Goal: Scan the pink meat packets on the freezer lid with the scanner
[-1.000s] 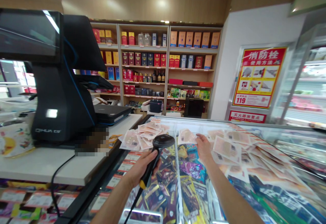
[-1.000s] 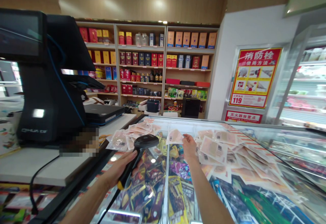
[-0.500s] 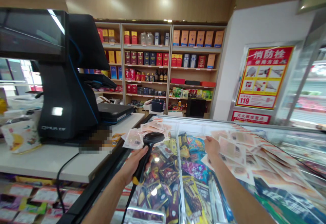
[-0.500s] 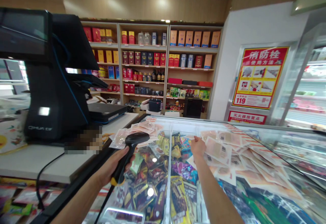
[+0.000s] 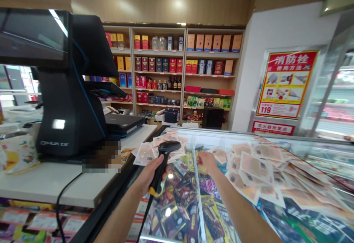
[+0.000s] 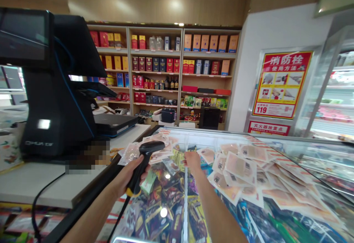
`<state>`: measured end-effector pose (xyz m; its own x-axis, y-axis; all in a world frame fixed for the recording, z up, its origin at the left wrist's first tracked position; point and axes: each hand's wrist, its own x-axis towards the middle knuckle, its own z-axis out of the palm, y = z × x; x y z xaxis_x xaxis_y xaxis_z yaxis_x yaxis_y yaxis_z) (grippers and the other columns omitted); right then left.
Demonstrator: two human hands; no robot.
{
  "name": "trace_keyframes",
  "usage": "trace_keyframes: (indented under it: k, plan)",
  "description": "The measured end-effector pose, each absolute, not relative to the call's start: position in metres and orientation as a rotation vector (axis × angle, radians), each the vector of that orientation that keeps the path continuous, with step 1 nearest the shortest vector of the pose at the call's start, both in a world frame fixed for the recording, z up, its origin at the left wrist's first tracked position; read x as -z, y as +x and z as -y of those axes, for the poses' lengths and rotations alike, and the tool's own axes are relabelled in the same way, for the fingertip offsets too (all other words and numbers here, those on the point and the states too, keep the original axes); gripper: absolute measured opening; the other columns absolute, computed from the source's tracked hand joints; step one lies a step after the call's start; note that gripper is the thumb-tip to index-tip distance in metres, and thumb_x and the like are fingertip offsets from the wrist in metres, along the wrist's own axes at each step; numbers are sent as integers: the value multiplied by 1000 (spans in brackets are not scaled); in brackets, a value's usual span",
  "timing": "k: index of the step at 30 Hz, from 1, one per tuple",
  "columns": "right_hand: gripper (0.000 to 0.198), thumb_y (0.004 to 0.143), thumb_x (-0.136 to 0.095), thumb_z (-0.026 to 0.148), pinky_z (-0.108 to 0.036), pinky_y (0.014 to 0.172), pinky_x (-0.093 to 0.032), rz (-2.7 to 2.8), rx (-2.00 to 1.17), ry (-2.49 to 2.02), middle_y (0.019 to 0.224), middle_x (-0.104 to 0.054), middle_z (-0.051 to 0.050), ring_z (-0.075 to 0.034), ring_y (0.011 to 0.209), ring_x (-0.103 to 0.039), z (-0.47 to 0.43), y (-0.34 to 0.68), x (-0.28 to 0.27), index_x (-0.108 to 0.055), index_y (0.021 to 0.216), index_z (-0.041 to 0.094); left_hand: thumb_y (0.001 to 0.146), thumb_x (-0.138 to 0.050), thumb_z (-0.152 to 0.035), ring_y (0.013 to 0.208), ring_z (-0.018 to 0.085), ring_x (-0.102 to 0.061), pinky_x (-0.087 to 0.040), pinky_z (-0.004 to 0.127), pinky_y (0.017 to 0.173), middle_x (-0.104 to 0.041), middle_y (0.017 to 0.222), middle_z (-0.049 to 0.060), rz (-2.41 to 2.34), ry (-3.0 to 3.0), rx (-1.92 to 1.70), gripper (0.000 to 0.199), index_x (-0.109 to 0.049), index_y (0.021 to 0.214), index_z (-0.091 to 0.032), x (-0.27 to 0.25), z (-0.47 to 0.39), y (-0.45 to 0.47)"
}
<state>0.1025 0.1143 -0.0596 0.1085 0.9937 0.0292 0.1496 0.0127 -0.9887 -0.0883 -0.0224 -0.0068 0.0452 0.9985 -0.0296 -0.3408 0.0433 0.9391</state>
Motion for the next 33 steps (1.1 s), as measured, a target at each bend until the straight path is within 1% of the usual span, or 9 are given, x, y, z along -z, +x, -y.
trace_keyframes:
  k: [4,9,15,18,20,21,23,27,33]
  plan:
    - [15,66,-50,29,-24,42,-46,1231,-1183,-1375,50,-55,-1,-13,42,-55,-118,69,57,-50,59,15,69,-50,-45,39,5,-41,-30,17,38,-49,56,-3,-885,919,-1311,34,-50,85,-15,-1,5,-81]
    - [15,63,-55,28,-28,39,-44,1252,-1234,-1463,38,-48,0,-17,41,-54,-133,50,59,-47,55,18,71,-48,-44,40,5,-41,-31,18,39,-48,58,-3,-820,891,-1340,34,-49,88,-15,5,-2,-82]
    - [14,56,-60,13,-26,37,-38,1296,-1193,-1545,28,-37,4,-18,39,-52,-139,41,54,-49,50,19,71,-47,-45,42,5,-42,-31,18,40,-51,62,-1,-818,906,-1270,36,-47,88,-14,12,-5,-87]
    - [4,62,-58,15,-27,41,-40,1284,-1284,-1539,39,-47,1,-17,44,-53,-136,37,51,-54,61,15,70,-47,-45,42,5,-42,-30,19,41,-50,61,-2,-779,909,-1243,35,-47,86,-14,12,-4,-86]
    - [15,70,-54,23,-29,52,-45,1264,-1369,-1503,66,-58,-3,-16,61,-56,-134,38,50,-56,81,12,70,-48,-44,42,6,-42,-30,19,41,-49,60,-2,-750,911,-1235,34,-46,88,-15,11,-2,-85]
    - [21,74,-50,25,-31,57,-46,1251,-1401,-1476,79,-58,-5,-16,68,-56,-132,41,50,-54,89,11,71,-47,-44,42,6,-41,-29,19,41,-49,59,-2,-743,914,-1234,34,-46,88,-15,11,0,-84]
    - [22,78,-43,25,-31,61,-47,1214,-1420,-1416,88,-55,-7,-16,75,-56,-131,51,51,-49,94,11,72,-45,-44,42,5,-41,-29,19,41,-49,59,-2,-743,921,-1236,33,-47,88,-15,10,2,-83]
    - [7,76,-36,17,-25,49,-47,1132,-1307,-1312,72,-56,-4,-15,63,-59,-128,78,56,-43,74,16,73,-45,-44,43,5,-40,-28,19,42,-49,60,-2,-736,935,-1205,31,-47,82,-15,9,5,-80]
    - [2,69,-39,21,-22,44,-43,1163,-1084,-1212,56,-51,3,-12,51,-56,-127,94,61,-39,68,20,72,-45,-45,43,5,-40,-29,19,42,-49,60,-2,-727,960,-1165,32,-47,86,-16,8,5,-71]
